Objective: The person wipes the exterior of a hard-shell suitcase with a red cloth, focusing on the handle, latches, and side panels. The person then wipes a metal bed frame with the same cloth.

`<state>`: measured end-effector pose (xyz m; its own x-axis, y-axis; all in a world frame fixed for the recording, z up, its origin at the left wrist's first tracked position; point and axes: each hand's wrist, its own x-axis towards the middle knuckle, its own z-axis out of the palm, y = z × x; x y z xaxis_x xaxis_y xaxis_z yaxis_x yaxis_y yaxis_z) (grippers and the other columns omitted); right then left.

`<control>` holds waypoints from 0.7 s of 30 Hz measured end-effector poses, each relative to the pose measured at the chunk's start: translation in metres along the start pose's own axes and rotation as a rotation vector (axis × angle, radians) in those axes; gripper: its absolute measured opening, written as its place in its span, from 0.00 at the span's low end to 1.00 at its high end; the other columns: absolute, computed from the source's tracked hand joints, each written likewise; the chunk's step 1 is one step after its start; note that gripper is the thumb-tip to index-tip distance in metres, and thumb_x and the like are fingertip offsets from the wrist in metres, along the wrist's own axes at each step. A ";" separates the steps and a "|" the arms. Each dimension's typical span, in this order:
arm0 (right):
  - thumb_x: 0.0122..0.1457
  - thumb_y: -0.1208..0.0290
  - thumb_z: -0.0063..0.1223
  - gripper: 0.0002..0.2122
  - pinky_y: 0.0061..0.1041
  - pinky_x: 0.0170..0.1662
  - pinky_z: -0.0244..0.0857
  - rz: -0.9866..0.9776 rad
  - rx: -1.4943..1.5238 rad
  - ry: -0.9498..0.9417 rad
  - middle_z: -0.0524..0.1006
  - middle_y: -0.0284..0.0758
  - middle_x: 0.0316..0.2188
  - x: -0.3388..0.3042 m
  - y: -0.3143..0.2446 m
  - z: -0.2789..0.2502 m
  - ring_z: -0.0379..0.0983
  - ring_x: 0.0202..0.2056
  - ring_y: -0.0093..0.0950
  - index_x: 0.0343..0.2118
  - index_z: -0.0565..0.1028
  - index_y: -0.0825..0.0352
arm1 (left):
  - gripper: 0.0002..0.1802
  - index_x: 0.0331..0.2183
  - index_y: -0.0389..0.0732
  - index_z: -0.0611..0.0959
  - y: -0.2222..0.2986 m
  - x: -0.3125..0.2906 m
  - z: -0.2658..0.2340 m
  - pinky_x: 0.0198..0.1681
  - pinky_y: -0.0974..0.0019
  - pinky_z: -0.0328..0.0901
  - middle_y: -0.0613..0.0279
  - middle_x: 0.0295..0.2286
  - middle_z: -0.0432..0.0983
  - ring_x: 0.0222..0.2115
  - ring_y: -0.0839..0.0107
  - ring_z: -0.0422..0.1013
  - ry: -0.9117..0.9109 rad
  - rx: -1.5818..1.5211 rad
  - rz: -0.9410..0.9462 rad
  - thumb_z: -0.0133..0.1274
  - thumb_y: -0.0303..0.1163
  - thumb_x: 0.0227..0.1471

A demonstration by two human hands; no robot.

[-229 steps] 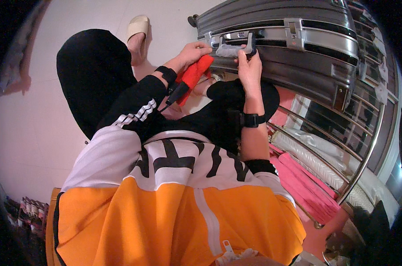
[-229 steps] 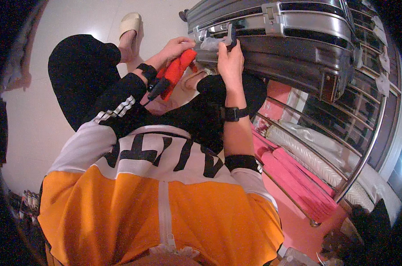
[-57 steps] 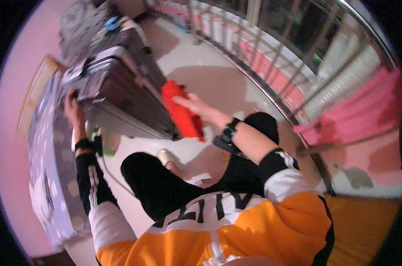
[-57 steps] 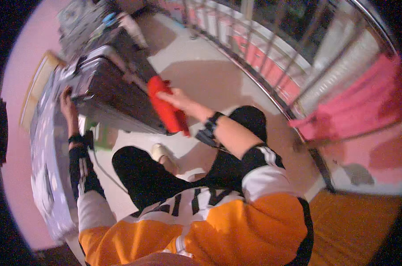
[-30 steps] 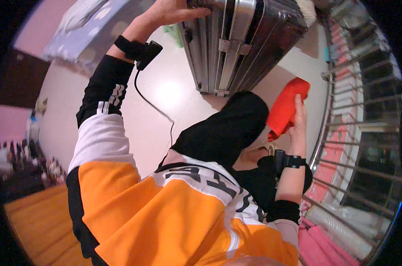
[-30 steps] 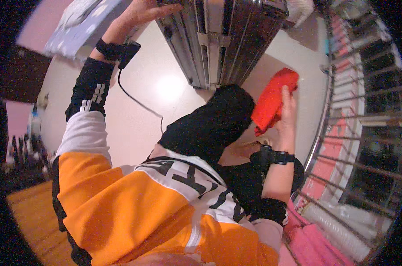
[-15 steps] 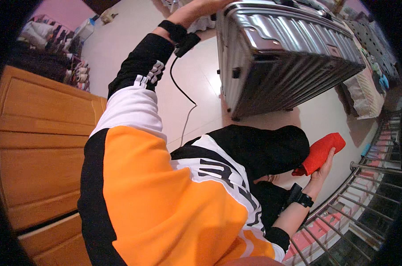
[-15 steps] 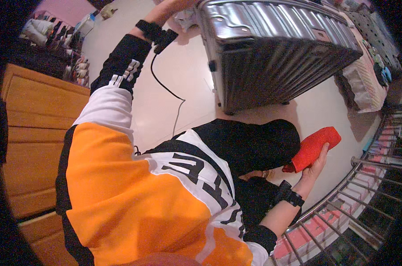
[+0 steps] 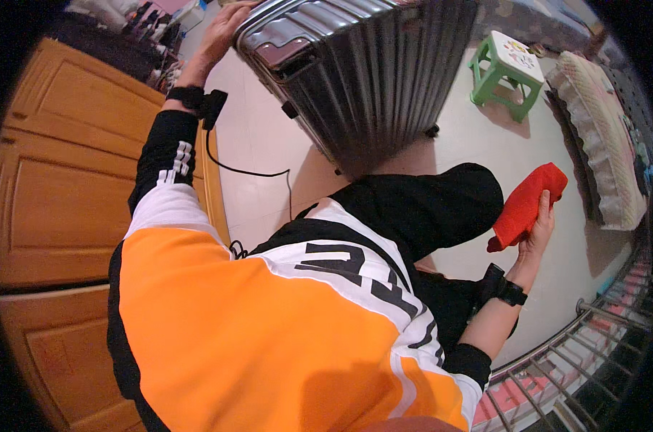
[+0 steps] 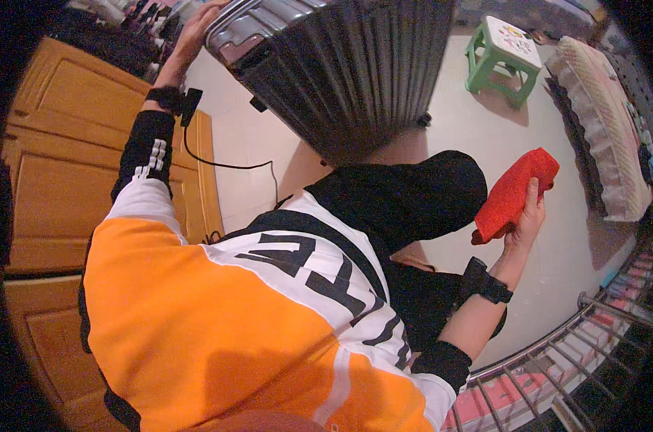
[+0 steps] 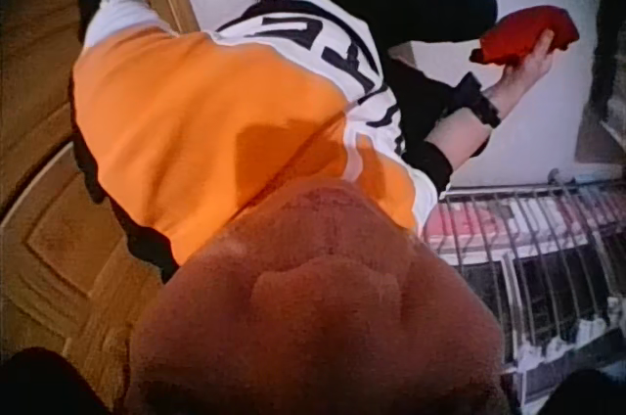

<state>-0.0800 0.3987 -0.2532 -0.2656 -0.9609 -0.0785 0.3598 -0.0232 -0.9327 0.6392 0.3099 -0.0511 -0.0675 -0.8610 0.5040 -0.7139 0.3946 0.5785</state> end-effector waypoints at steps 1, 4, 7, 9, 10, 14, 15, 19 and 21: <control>0.68 0.54 0.57 0.22 0.31 0.43 0.77 0.000 0.006 -0.054 0.80 0.35 0.45 0.002 0.002 0.001 0.80 0.41 0.27 0.55 0.72 0.67 | 0.24 0.54 0.40 0.78 -0.004 -0.023 -0.014 0.63 0.64 0.58 0.50 0.53 0.74 0.57 0.63 0.68 0.012 -0.044 -0.108 0.45 0.48 0.70; 0.67 0.55 0.57 0.22 0.30 0.42 0.77 0.027 0.033 -0.091 0.80 0.34 0.44 0.004 0.004 0.004 0.80 0.40 0.27 0.55 0.72 0.67 | 0.24 0.56 0.42 0.80 0.001 -0.085 -0.057 0.58 0.66 0.63 0.62 0.52 0.76 0.54 0.69 0.71 0.162 0.115 -0.084 0.50 0.45 0.66; 0.67 0.55 0.57 0.22 0.30 0.42 0.77 0.073 0.061 -0.193 0.80 0.34 0.44 0.008 0.004 0.013 0.80 0.40 0.27 0.55 0.73 0.67 | 0.25 0.55 0.41 0.81 0.024 -0.147 -0.103 0.57 0.68 0.63 0.62 0.52 0.75 0.53 0.70 0.71 0.265 0.217 -0.130 0.50 0.47 0.65; 0.68 0.56 0.57 0.22 0.30 0.42 0.77 0.078 0.054 -0.212 0.80 0.35 0.45 0.013 0.004 0.021 0.81 0.40 0.28 0.55 0.73 0.68 | 0.26 0.54 0.41 0.81 0.034 -0.162 -0.121 0.56 0.67 0.64 0.62 0.52 0.76 0.52 0.69 0.71 0.295 0.285 -0.159 0.51 0.49 0.64; 0.68 0.56 0.57 0.22 0.30 0.42 0.77 0.094 0.080 -0.246 0.80 0.35 0.45 0.012 0.002 0.022 0.81 0.40 0.28 0.55 0.73 0.68 | 0.28 0.54 0.39 0.80 0.045 -0.187 -0.129 0.56 0.64 0.64 0.60 0.51 0.76 0.51 0.67 0.71 0.385 0.127 -0.363 0.52 0.50 0.62; 0.68 0.57 0.57 0.22 0.31 0.43 0.77 0.120 0.037 -0.242 0.80 0.36 0.46 0.014 0.003 0.027 0.80 0.42 0.29 0.56 0.72 0.69 | 0.29 0.54 0.36 0.80 0.054 -0.226 -0.156 0.55 0.63 0.64 0.57 0.50 0.76 0.50 0.66 0.72 0.522 0.212 -0.410 0.51 0.49 0.63; 0.68 0.57 0.56 0.22 0.31 0.44 0.76 0.131 0.035 -0.238 0.80 0.35 0.46 0.014 0.003 0.027 0.80 0.42 0.28 0.57 0.72 0.69 | 0.29 0.54 0.35 0.80 0.057 -0.243 -0.163 0.55 0.63 0.64 0.56 0.50 0.76 0.50 0.65 0.72 0.549 0.233 -0.459 0.51 0.48 0.63; 0.68 0.57 0.56 0.23 0.31 0.45 0.75 0.146 0.086 -0.245 0.79 0.36 0.46 0.016 0.006 0.027 0.79 0.43 0.28 0.57 0.72 0.70 | 0.26 0.54 0.35 0.80 0.038 -0.277 -0.191 0.54 0.63 0.65 0.55 0.49 0.76 0.48 0.65 0.73 0.614 0.297 -0.494 0.49 0.45 0.65; 0.68 0.56 0.57 0.24 0.30 0.45 0.75 0.118 0.031 -0.234 0.79 0.36 0.46 0.016 0.007 0.028 0.79 0.43 0.28 0.57 0.72 0.70 | 0.25 0.54 0.35 0.79 0.024 -0.296 -0.207 0.54 0.62 0.66 0.54 0.49 0.77 0.48 0.62 0.73 0.613 0.331 -0.433 0.48 0.44 0.65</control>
<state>-0.0570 0.3750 -0.2516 -0.0071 -0.9950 -0.0995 0.4041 0.0881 -0.9105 0.7862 0.6405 -0.0534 0.5861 -0.5494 0.5956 -0.7642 -0.1304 0.6317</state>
